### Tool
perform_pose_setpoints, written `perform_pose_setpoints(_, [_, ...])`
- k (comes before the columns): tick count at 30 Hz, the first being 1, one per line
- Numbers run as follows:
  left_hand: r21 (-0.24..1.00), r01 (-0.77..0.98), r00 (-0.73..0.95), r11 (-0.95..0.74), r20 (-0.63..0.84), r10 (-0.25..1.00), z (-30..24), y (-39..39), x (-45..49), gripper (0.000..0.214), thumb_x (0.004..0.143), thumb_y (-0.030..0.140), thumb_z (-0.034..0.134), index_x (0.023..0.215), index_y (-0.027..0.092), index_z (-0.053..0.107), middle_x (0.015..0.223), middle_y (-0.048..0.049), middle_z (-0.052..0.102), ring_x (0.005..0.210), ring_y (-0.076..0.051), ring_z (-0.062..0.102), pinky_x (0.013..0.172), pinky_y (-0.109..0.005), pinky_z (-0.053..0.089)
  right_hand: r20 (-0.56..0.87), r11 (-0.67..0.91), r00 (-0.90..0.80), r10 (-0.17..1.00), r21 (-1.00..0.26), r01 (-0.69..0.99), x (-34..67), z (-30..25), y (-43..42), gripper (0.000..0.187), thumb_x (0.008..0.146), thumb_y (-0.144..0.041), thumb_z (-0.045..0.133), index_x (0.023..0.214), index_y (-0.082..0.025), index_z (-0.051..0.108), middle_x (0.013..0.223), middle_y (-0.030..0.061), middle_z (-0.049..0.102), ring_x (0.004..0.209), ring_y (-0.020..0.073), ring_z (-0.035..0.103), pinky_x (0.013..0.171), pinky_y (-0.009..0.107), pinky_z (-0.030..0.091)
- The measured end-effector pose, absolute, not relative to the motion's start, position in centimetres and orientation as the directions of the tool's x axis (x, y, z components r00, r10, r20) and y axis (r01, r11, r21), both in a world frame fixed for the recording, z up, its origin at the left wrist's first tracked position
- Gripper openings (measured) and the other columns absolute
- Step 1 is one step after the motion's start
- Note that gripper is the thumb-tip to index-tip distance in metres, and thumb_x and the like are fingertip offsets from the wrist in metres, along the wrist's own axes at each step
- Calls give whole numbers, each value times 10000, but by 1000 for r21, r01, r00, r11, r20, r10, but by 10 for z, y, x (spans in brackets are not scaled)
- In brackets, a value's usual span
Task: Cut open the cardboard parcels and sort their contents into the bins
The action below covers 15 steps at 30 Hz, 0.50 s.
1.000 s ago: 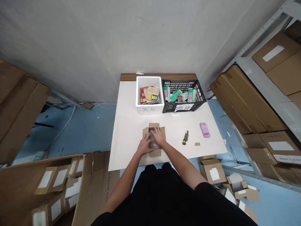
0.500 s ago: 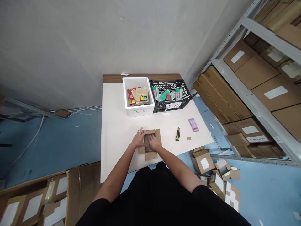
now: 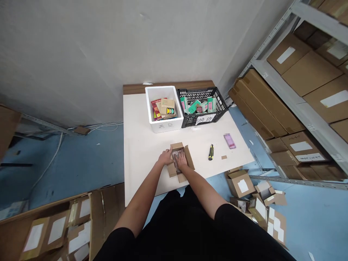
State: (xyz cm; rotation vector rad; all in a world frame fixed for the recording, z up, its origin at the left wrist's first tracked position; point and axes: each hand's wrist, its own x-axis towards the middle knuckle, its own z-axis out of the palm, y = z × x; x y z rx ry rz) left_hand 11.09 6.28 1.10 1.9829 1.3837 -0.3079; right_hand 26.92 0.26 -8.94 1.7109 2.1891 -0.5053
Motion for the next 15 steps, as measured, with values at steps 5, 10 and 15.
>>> perform_pose_setpoints(5, [400, 900, 398, -174, -590, 702, 10, 67, 108, 1137, 795, 541, 722, 1679, 340, 35, 1553, -144, 469, 1399, -370, 467, 1049, -436, 464, -430, 204, -256, 866, -165, 965, 271, -79, -9, 794, 921, -222, 606, 1664, -186, 328, 1764, 170, -25, 1623, 407, -33, 1284, 605, 101])
perform_pose_setpoints(10, [390, 905, 385, -168, -584, 715, 10, 67, 110, 1137, 798, 529, 720, 1679, 342, 25, 1564, -144, 462, 1407, -369, 462, 1047, -430, 462, -450, 173, -257, 855, -219, 960, 275, -66, -15, 755, 923, -112, 576, 1644, -174, 359, 1767, 146, -55, 1630, 376, -37, 1286, 562, 163])
perform_pose_setpoints(15, [382, 911, 367, -152, -587, 722, 8, 65, 110, 1140, 788, 529, 715, 1678, 349, 27, 1564, -136, 465, 1413, -368, 456, 1046, -431, 456, -425, 122, -222, 877, -250, 961, 280, -62, -20, 735, 939, -156, 590, 1637, -152, 359, 1770, 154, -27, 1635, 351, 39, 1290, 524, 195])
